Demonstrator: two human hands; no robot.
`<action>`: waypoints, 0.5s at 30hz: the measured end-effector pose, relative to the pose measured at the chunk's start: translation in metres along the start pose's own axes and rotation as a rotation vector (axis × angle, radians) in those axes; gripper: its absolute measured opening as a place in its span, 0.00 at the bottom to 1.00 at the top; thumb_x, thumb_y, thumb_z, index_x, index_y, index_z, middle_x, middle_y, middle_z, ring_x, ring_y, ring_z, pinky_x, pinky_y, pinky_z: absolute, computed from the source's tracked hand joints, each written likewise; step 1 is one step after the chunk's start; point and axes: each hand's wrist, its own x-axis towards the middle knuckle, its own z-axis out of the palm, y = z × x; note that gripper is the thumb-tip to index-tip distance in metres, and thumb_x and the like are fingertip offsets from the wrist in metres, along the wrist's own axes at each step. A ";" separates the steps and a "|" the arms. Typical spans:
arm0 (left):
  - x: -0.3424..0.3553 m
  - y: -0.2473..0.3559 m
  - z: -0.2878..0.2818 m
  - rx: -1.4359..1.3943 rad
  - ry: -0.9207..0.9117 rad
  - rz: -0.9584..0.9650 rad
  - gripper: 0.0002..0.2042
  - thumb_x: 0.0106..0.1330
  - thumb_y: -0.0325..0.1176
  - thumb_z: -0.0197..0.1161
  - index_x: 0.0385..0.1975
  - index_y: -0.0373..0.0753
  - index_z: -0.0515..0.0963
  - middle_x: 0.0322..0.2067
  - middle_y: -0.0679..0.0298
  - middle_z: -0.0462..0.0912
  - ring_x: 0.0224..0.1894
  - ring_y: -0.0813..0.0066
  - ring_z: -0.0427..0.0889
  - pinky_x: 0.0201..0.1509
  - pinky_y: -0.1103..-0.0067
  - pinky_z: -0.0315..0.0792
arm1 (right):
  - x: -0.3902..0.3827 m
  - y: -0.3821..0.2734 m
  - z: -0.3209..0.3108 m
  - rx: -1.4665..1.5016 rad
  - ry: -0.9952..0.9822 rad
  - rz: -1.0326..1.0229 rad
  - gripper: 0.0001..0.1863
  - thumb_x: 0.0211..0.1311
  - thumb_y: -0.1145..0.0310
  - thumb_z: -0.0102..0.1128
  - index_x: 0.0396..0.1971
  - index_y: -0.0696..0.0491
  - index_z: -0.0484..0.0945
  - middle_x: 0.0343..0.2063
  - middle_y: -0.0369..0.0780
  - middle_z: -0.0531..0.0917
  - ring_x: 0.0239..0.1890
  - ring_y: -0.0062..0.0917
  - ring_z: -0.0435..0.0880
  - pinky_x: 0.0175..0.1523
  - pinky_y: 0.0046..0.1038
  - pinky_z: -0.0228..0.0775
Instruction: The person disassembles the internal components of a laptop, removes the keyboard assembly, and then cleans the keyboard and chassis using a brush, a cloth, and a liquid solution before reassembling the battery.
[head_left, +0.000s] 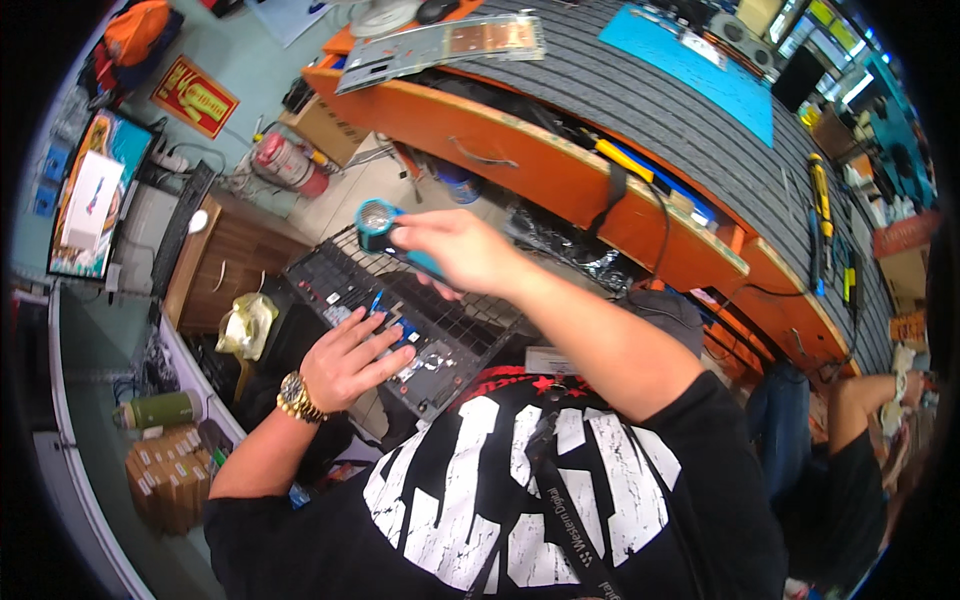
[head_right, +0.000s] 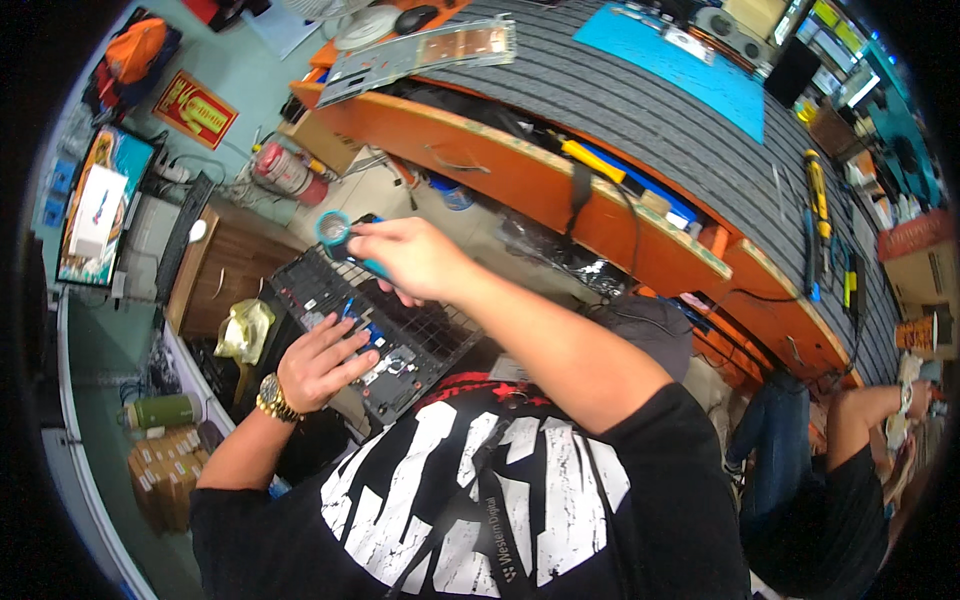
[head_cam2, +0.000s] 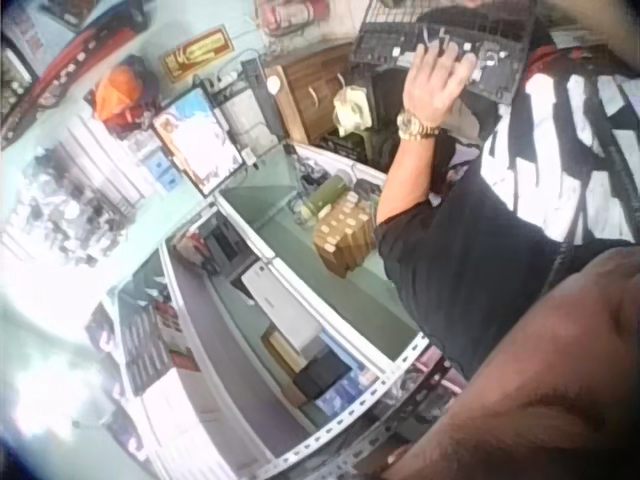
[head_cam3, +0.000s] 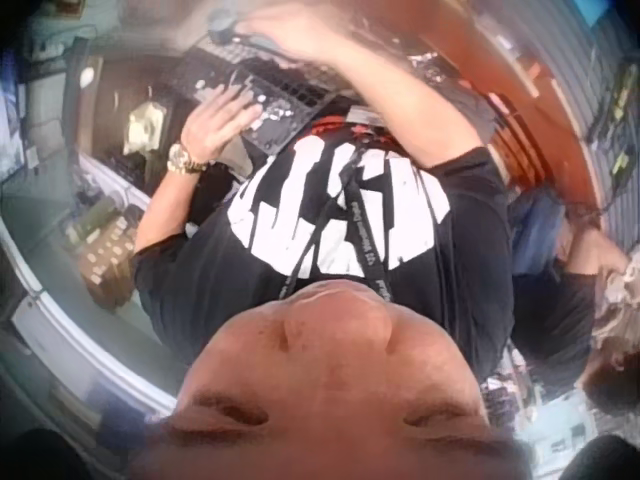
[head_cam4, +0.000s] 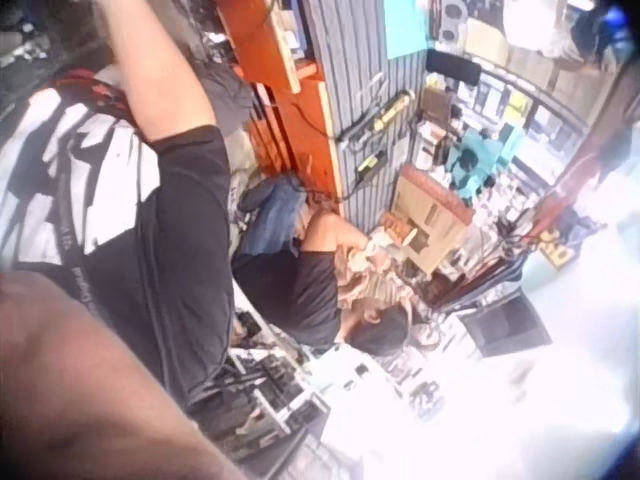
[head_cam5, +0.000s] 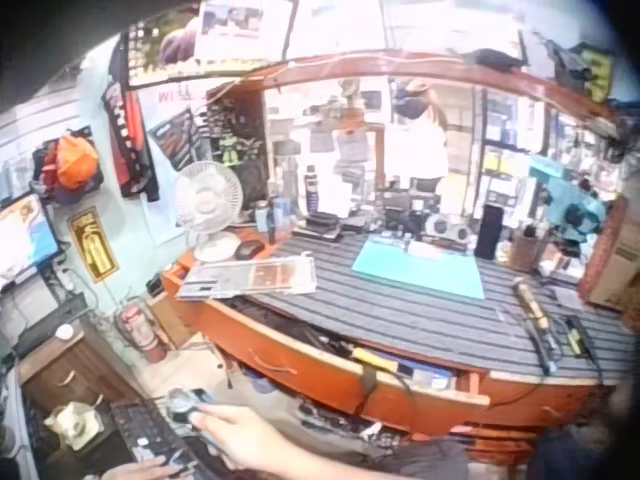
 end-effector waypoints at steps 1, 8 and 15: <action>0.003 0.003 -0.001 -0.030 0.017 0.002 0.19 0.67 0.34 0.67 0.58 0.47 0.90 0.57 0.55 0.92 0.60 0.47 0.91 0.71 0.53 0.83 | 0.001 -0.001 0.000 -0.049 0.030 -0.070 0.28 0.80 0.51 0.64 0.70 0.50 0.86 0.26 0.38 0.86 0.15 0.21 0.79 0.21 0.28 0.71; 0.002 0.014 -0.005 -0.062 0.011 -0.053 0.19 0.68 0.34 0.66 0.59 0.48 0.90 0.56 0.57 0.93 0.60 0.49 0.91 0.70 0.53 0.82 | -0.029 -0.010 -0.023 -0.106 -0.038 0.087 0.27 0.83 0.51 0.60 0.74 0.46 0.82 0.26 0.39 0.85 0.14 0.20 0.79 0.21 0.28 0.73; -0.012 -0.014 -0.011 0.030 -0.007 -0.161 0.21 0.63 0.26 0.68 0.57 0.43 0.90 0.55 0.54 0.92 0.59 0.46 0.91 0.69 0.51 0.82 | -0.158 -0.016 -0.098 -0.080 -0.251 0.077 0.24 0.87 0.45 0.59 0.56 0.53 0.79 0.27 0.36 0.83 0.18 0.18 0.79 0.24 0.25 0.72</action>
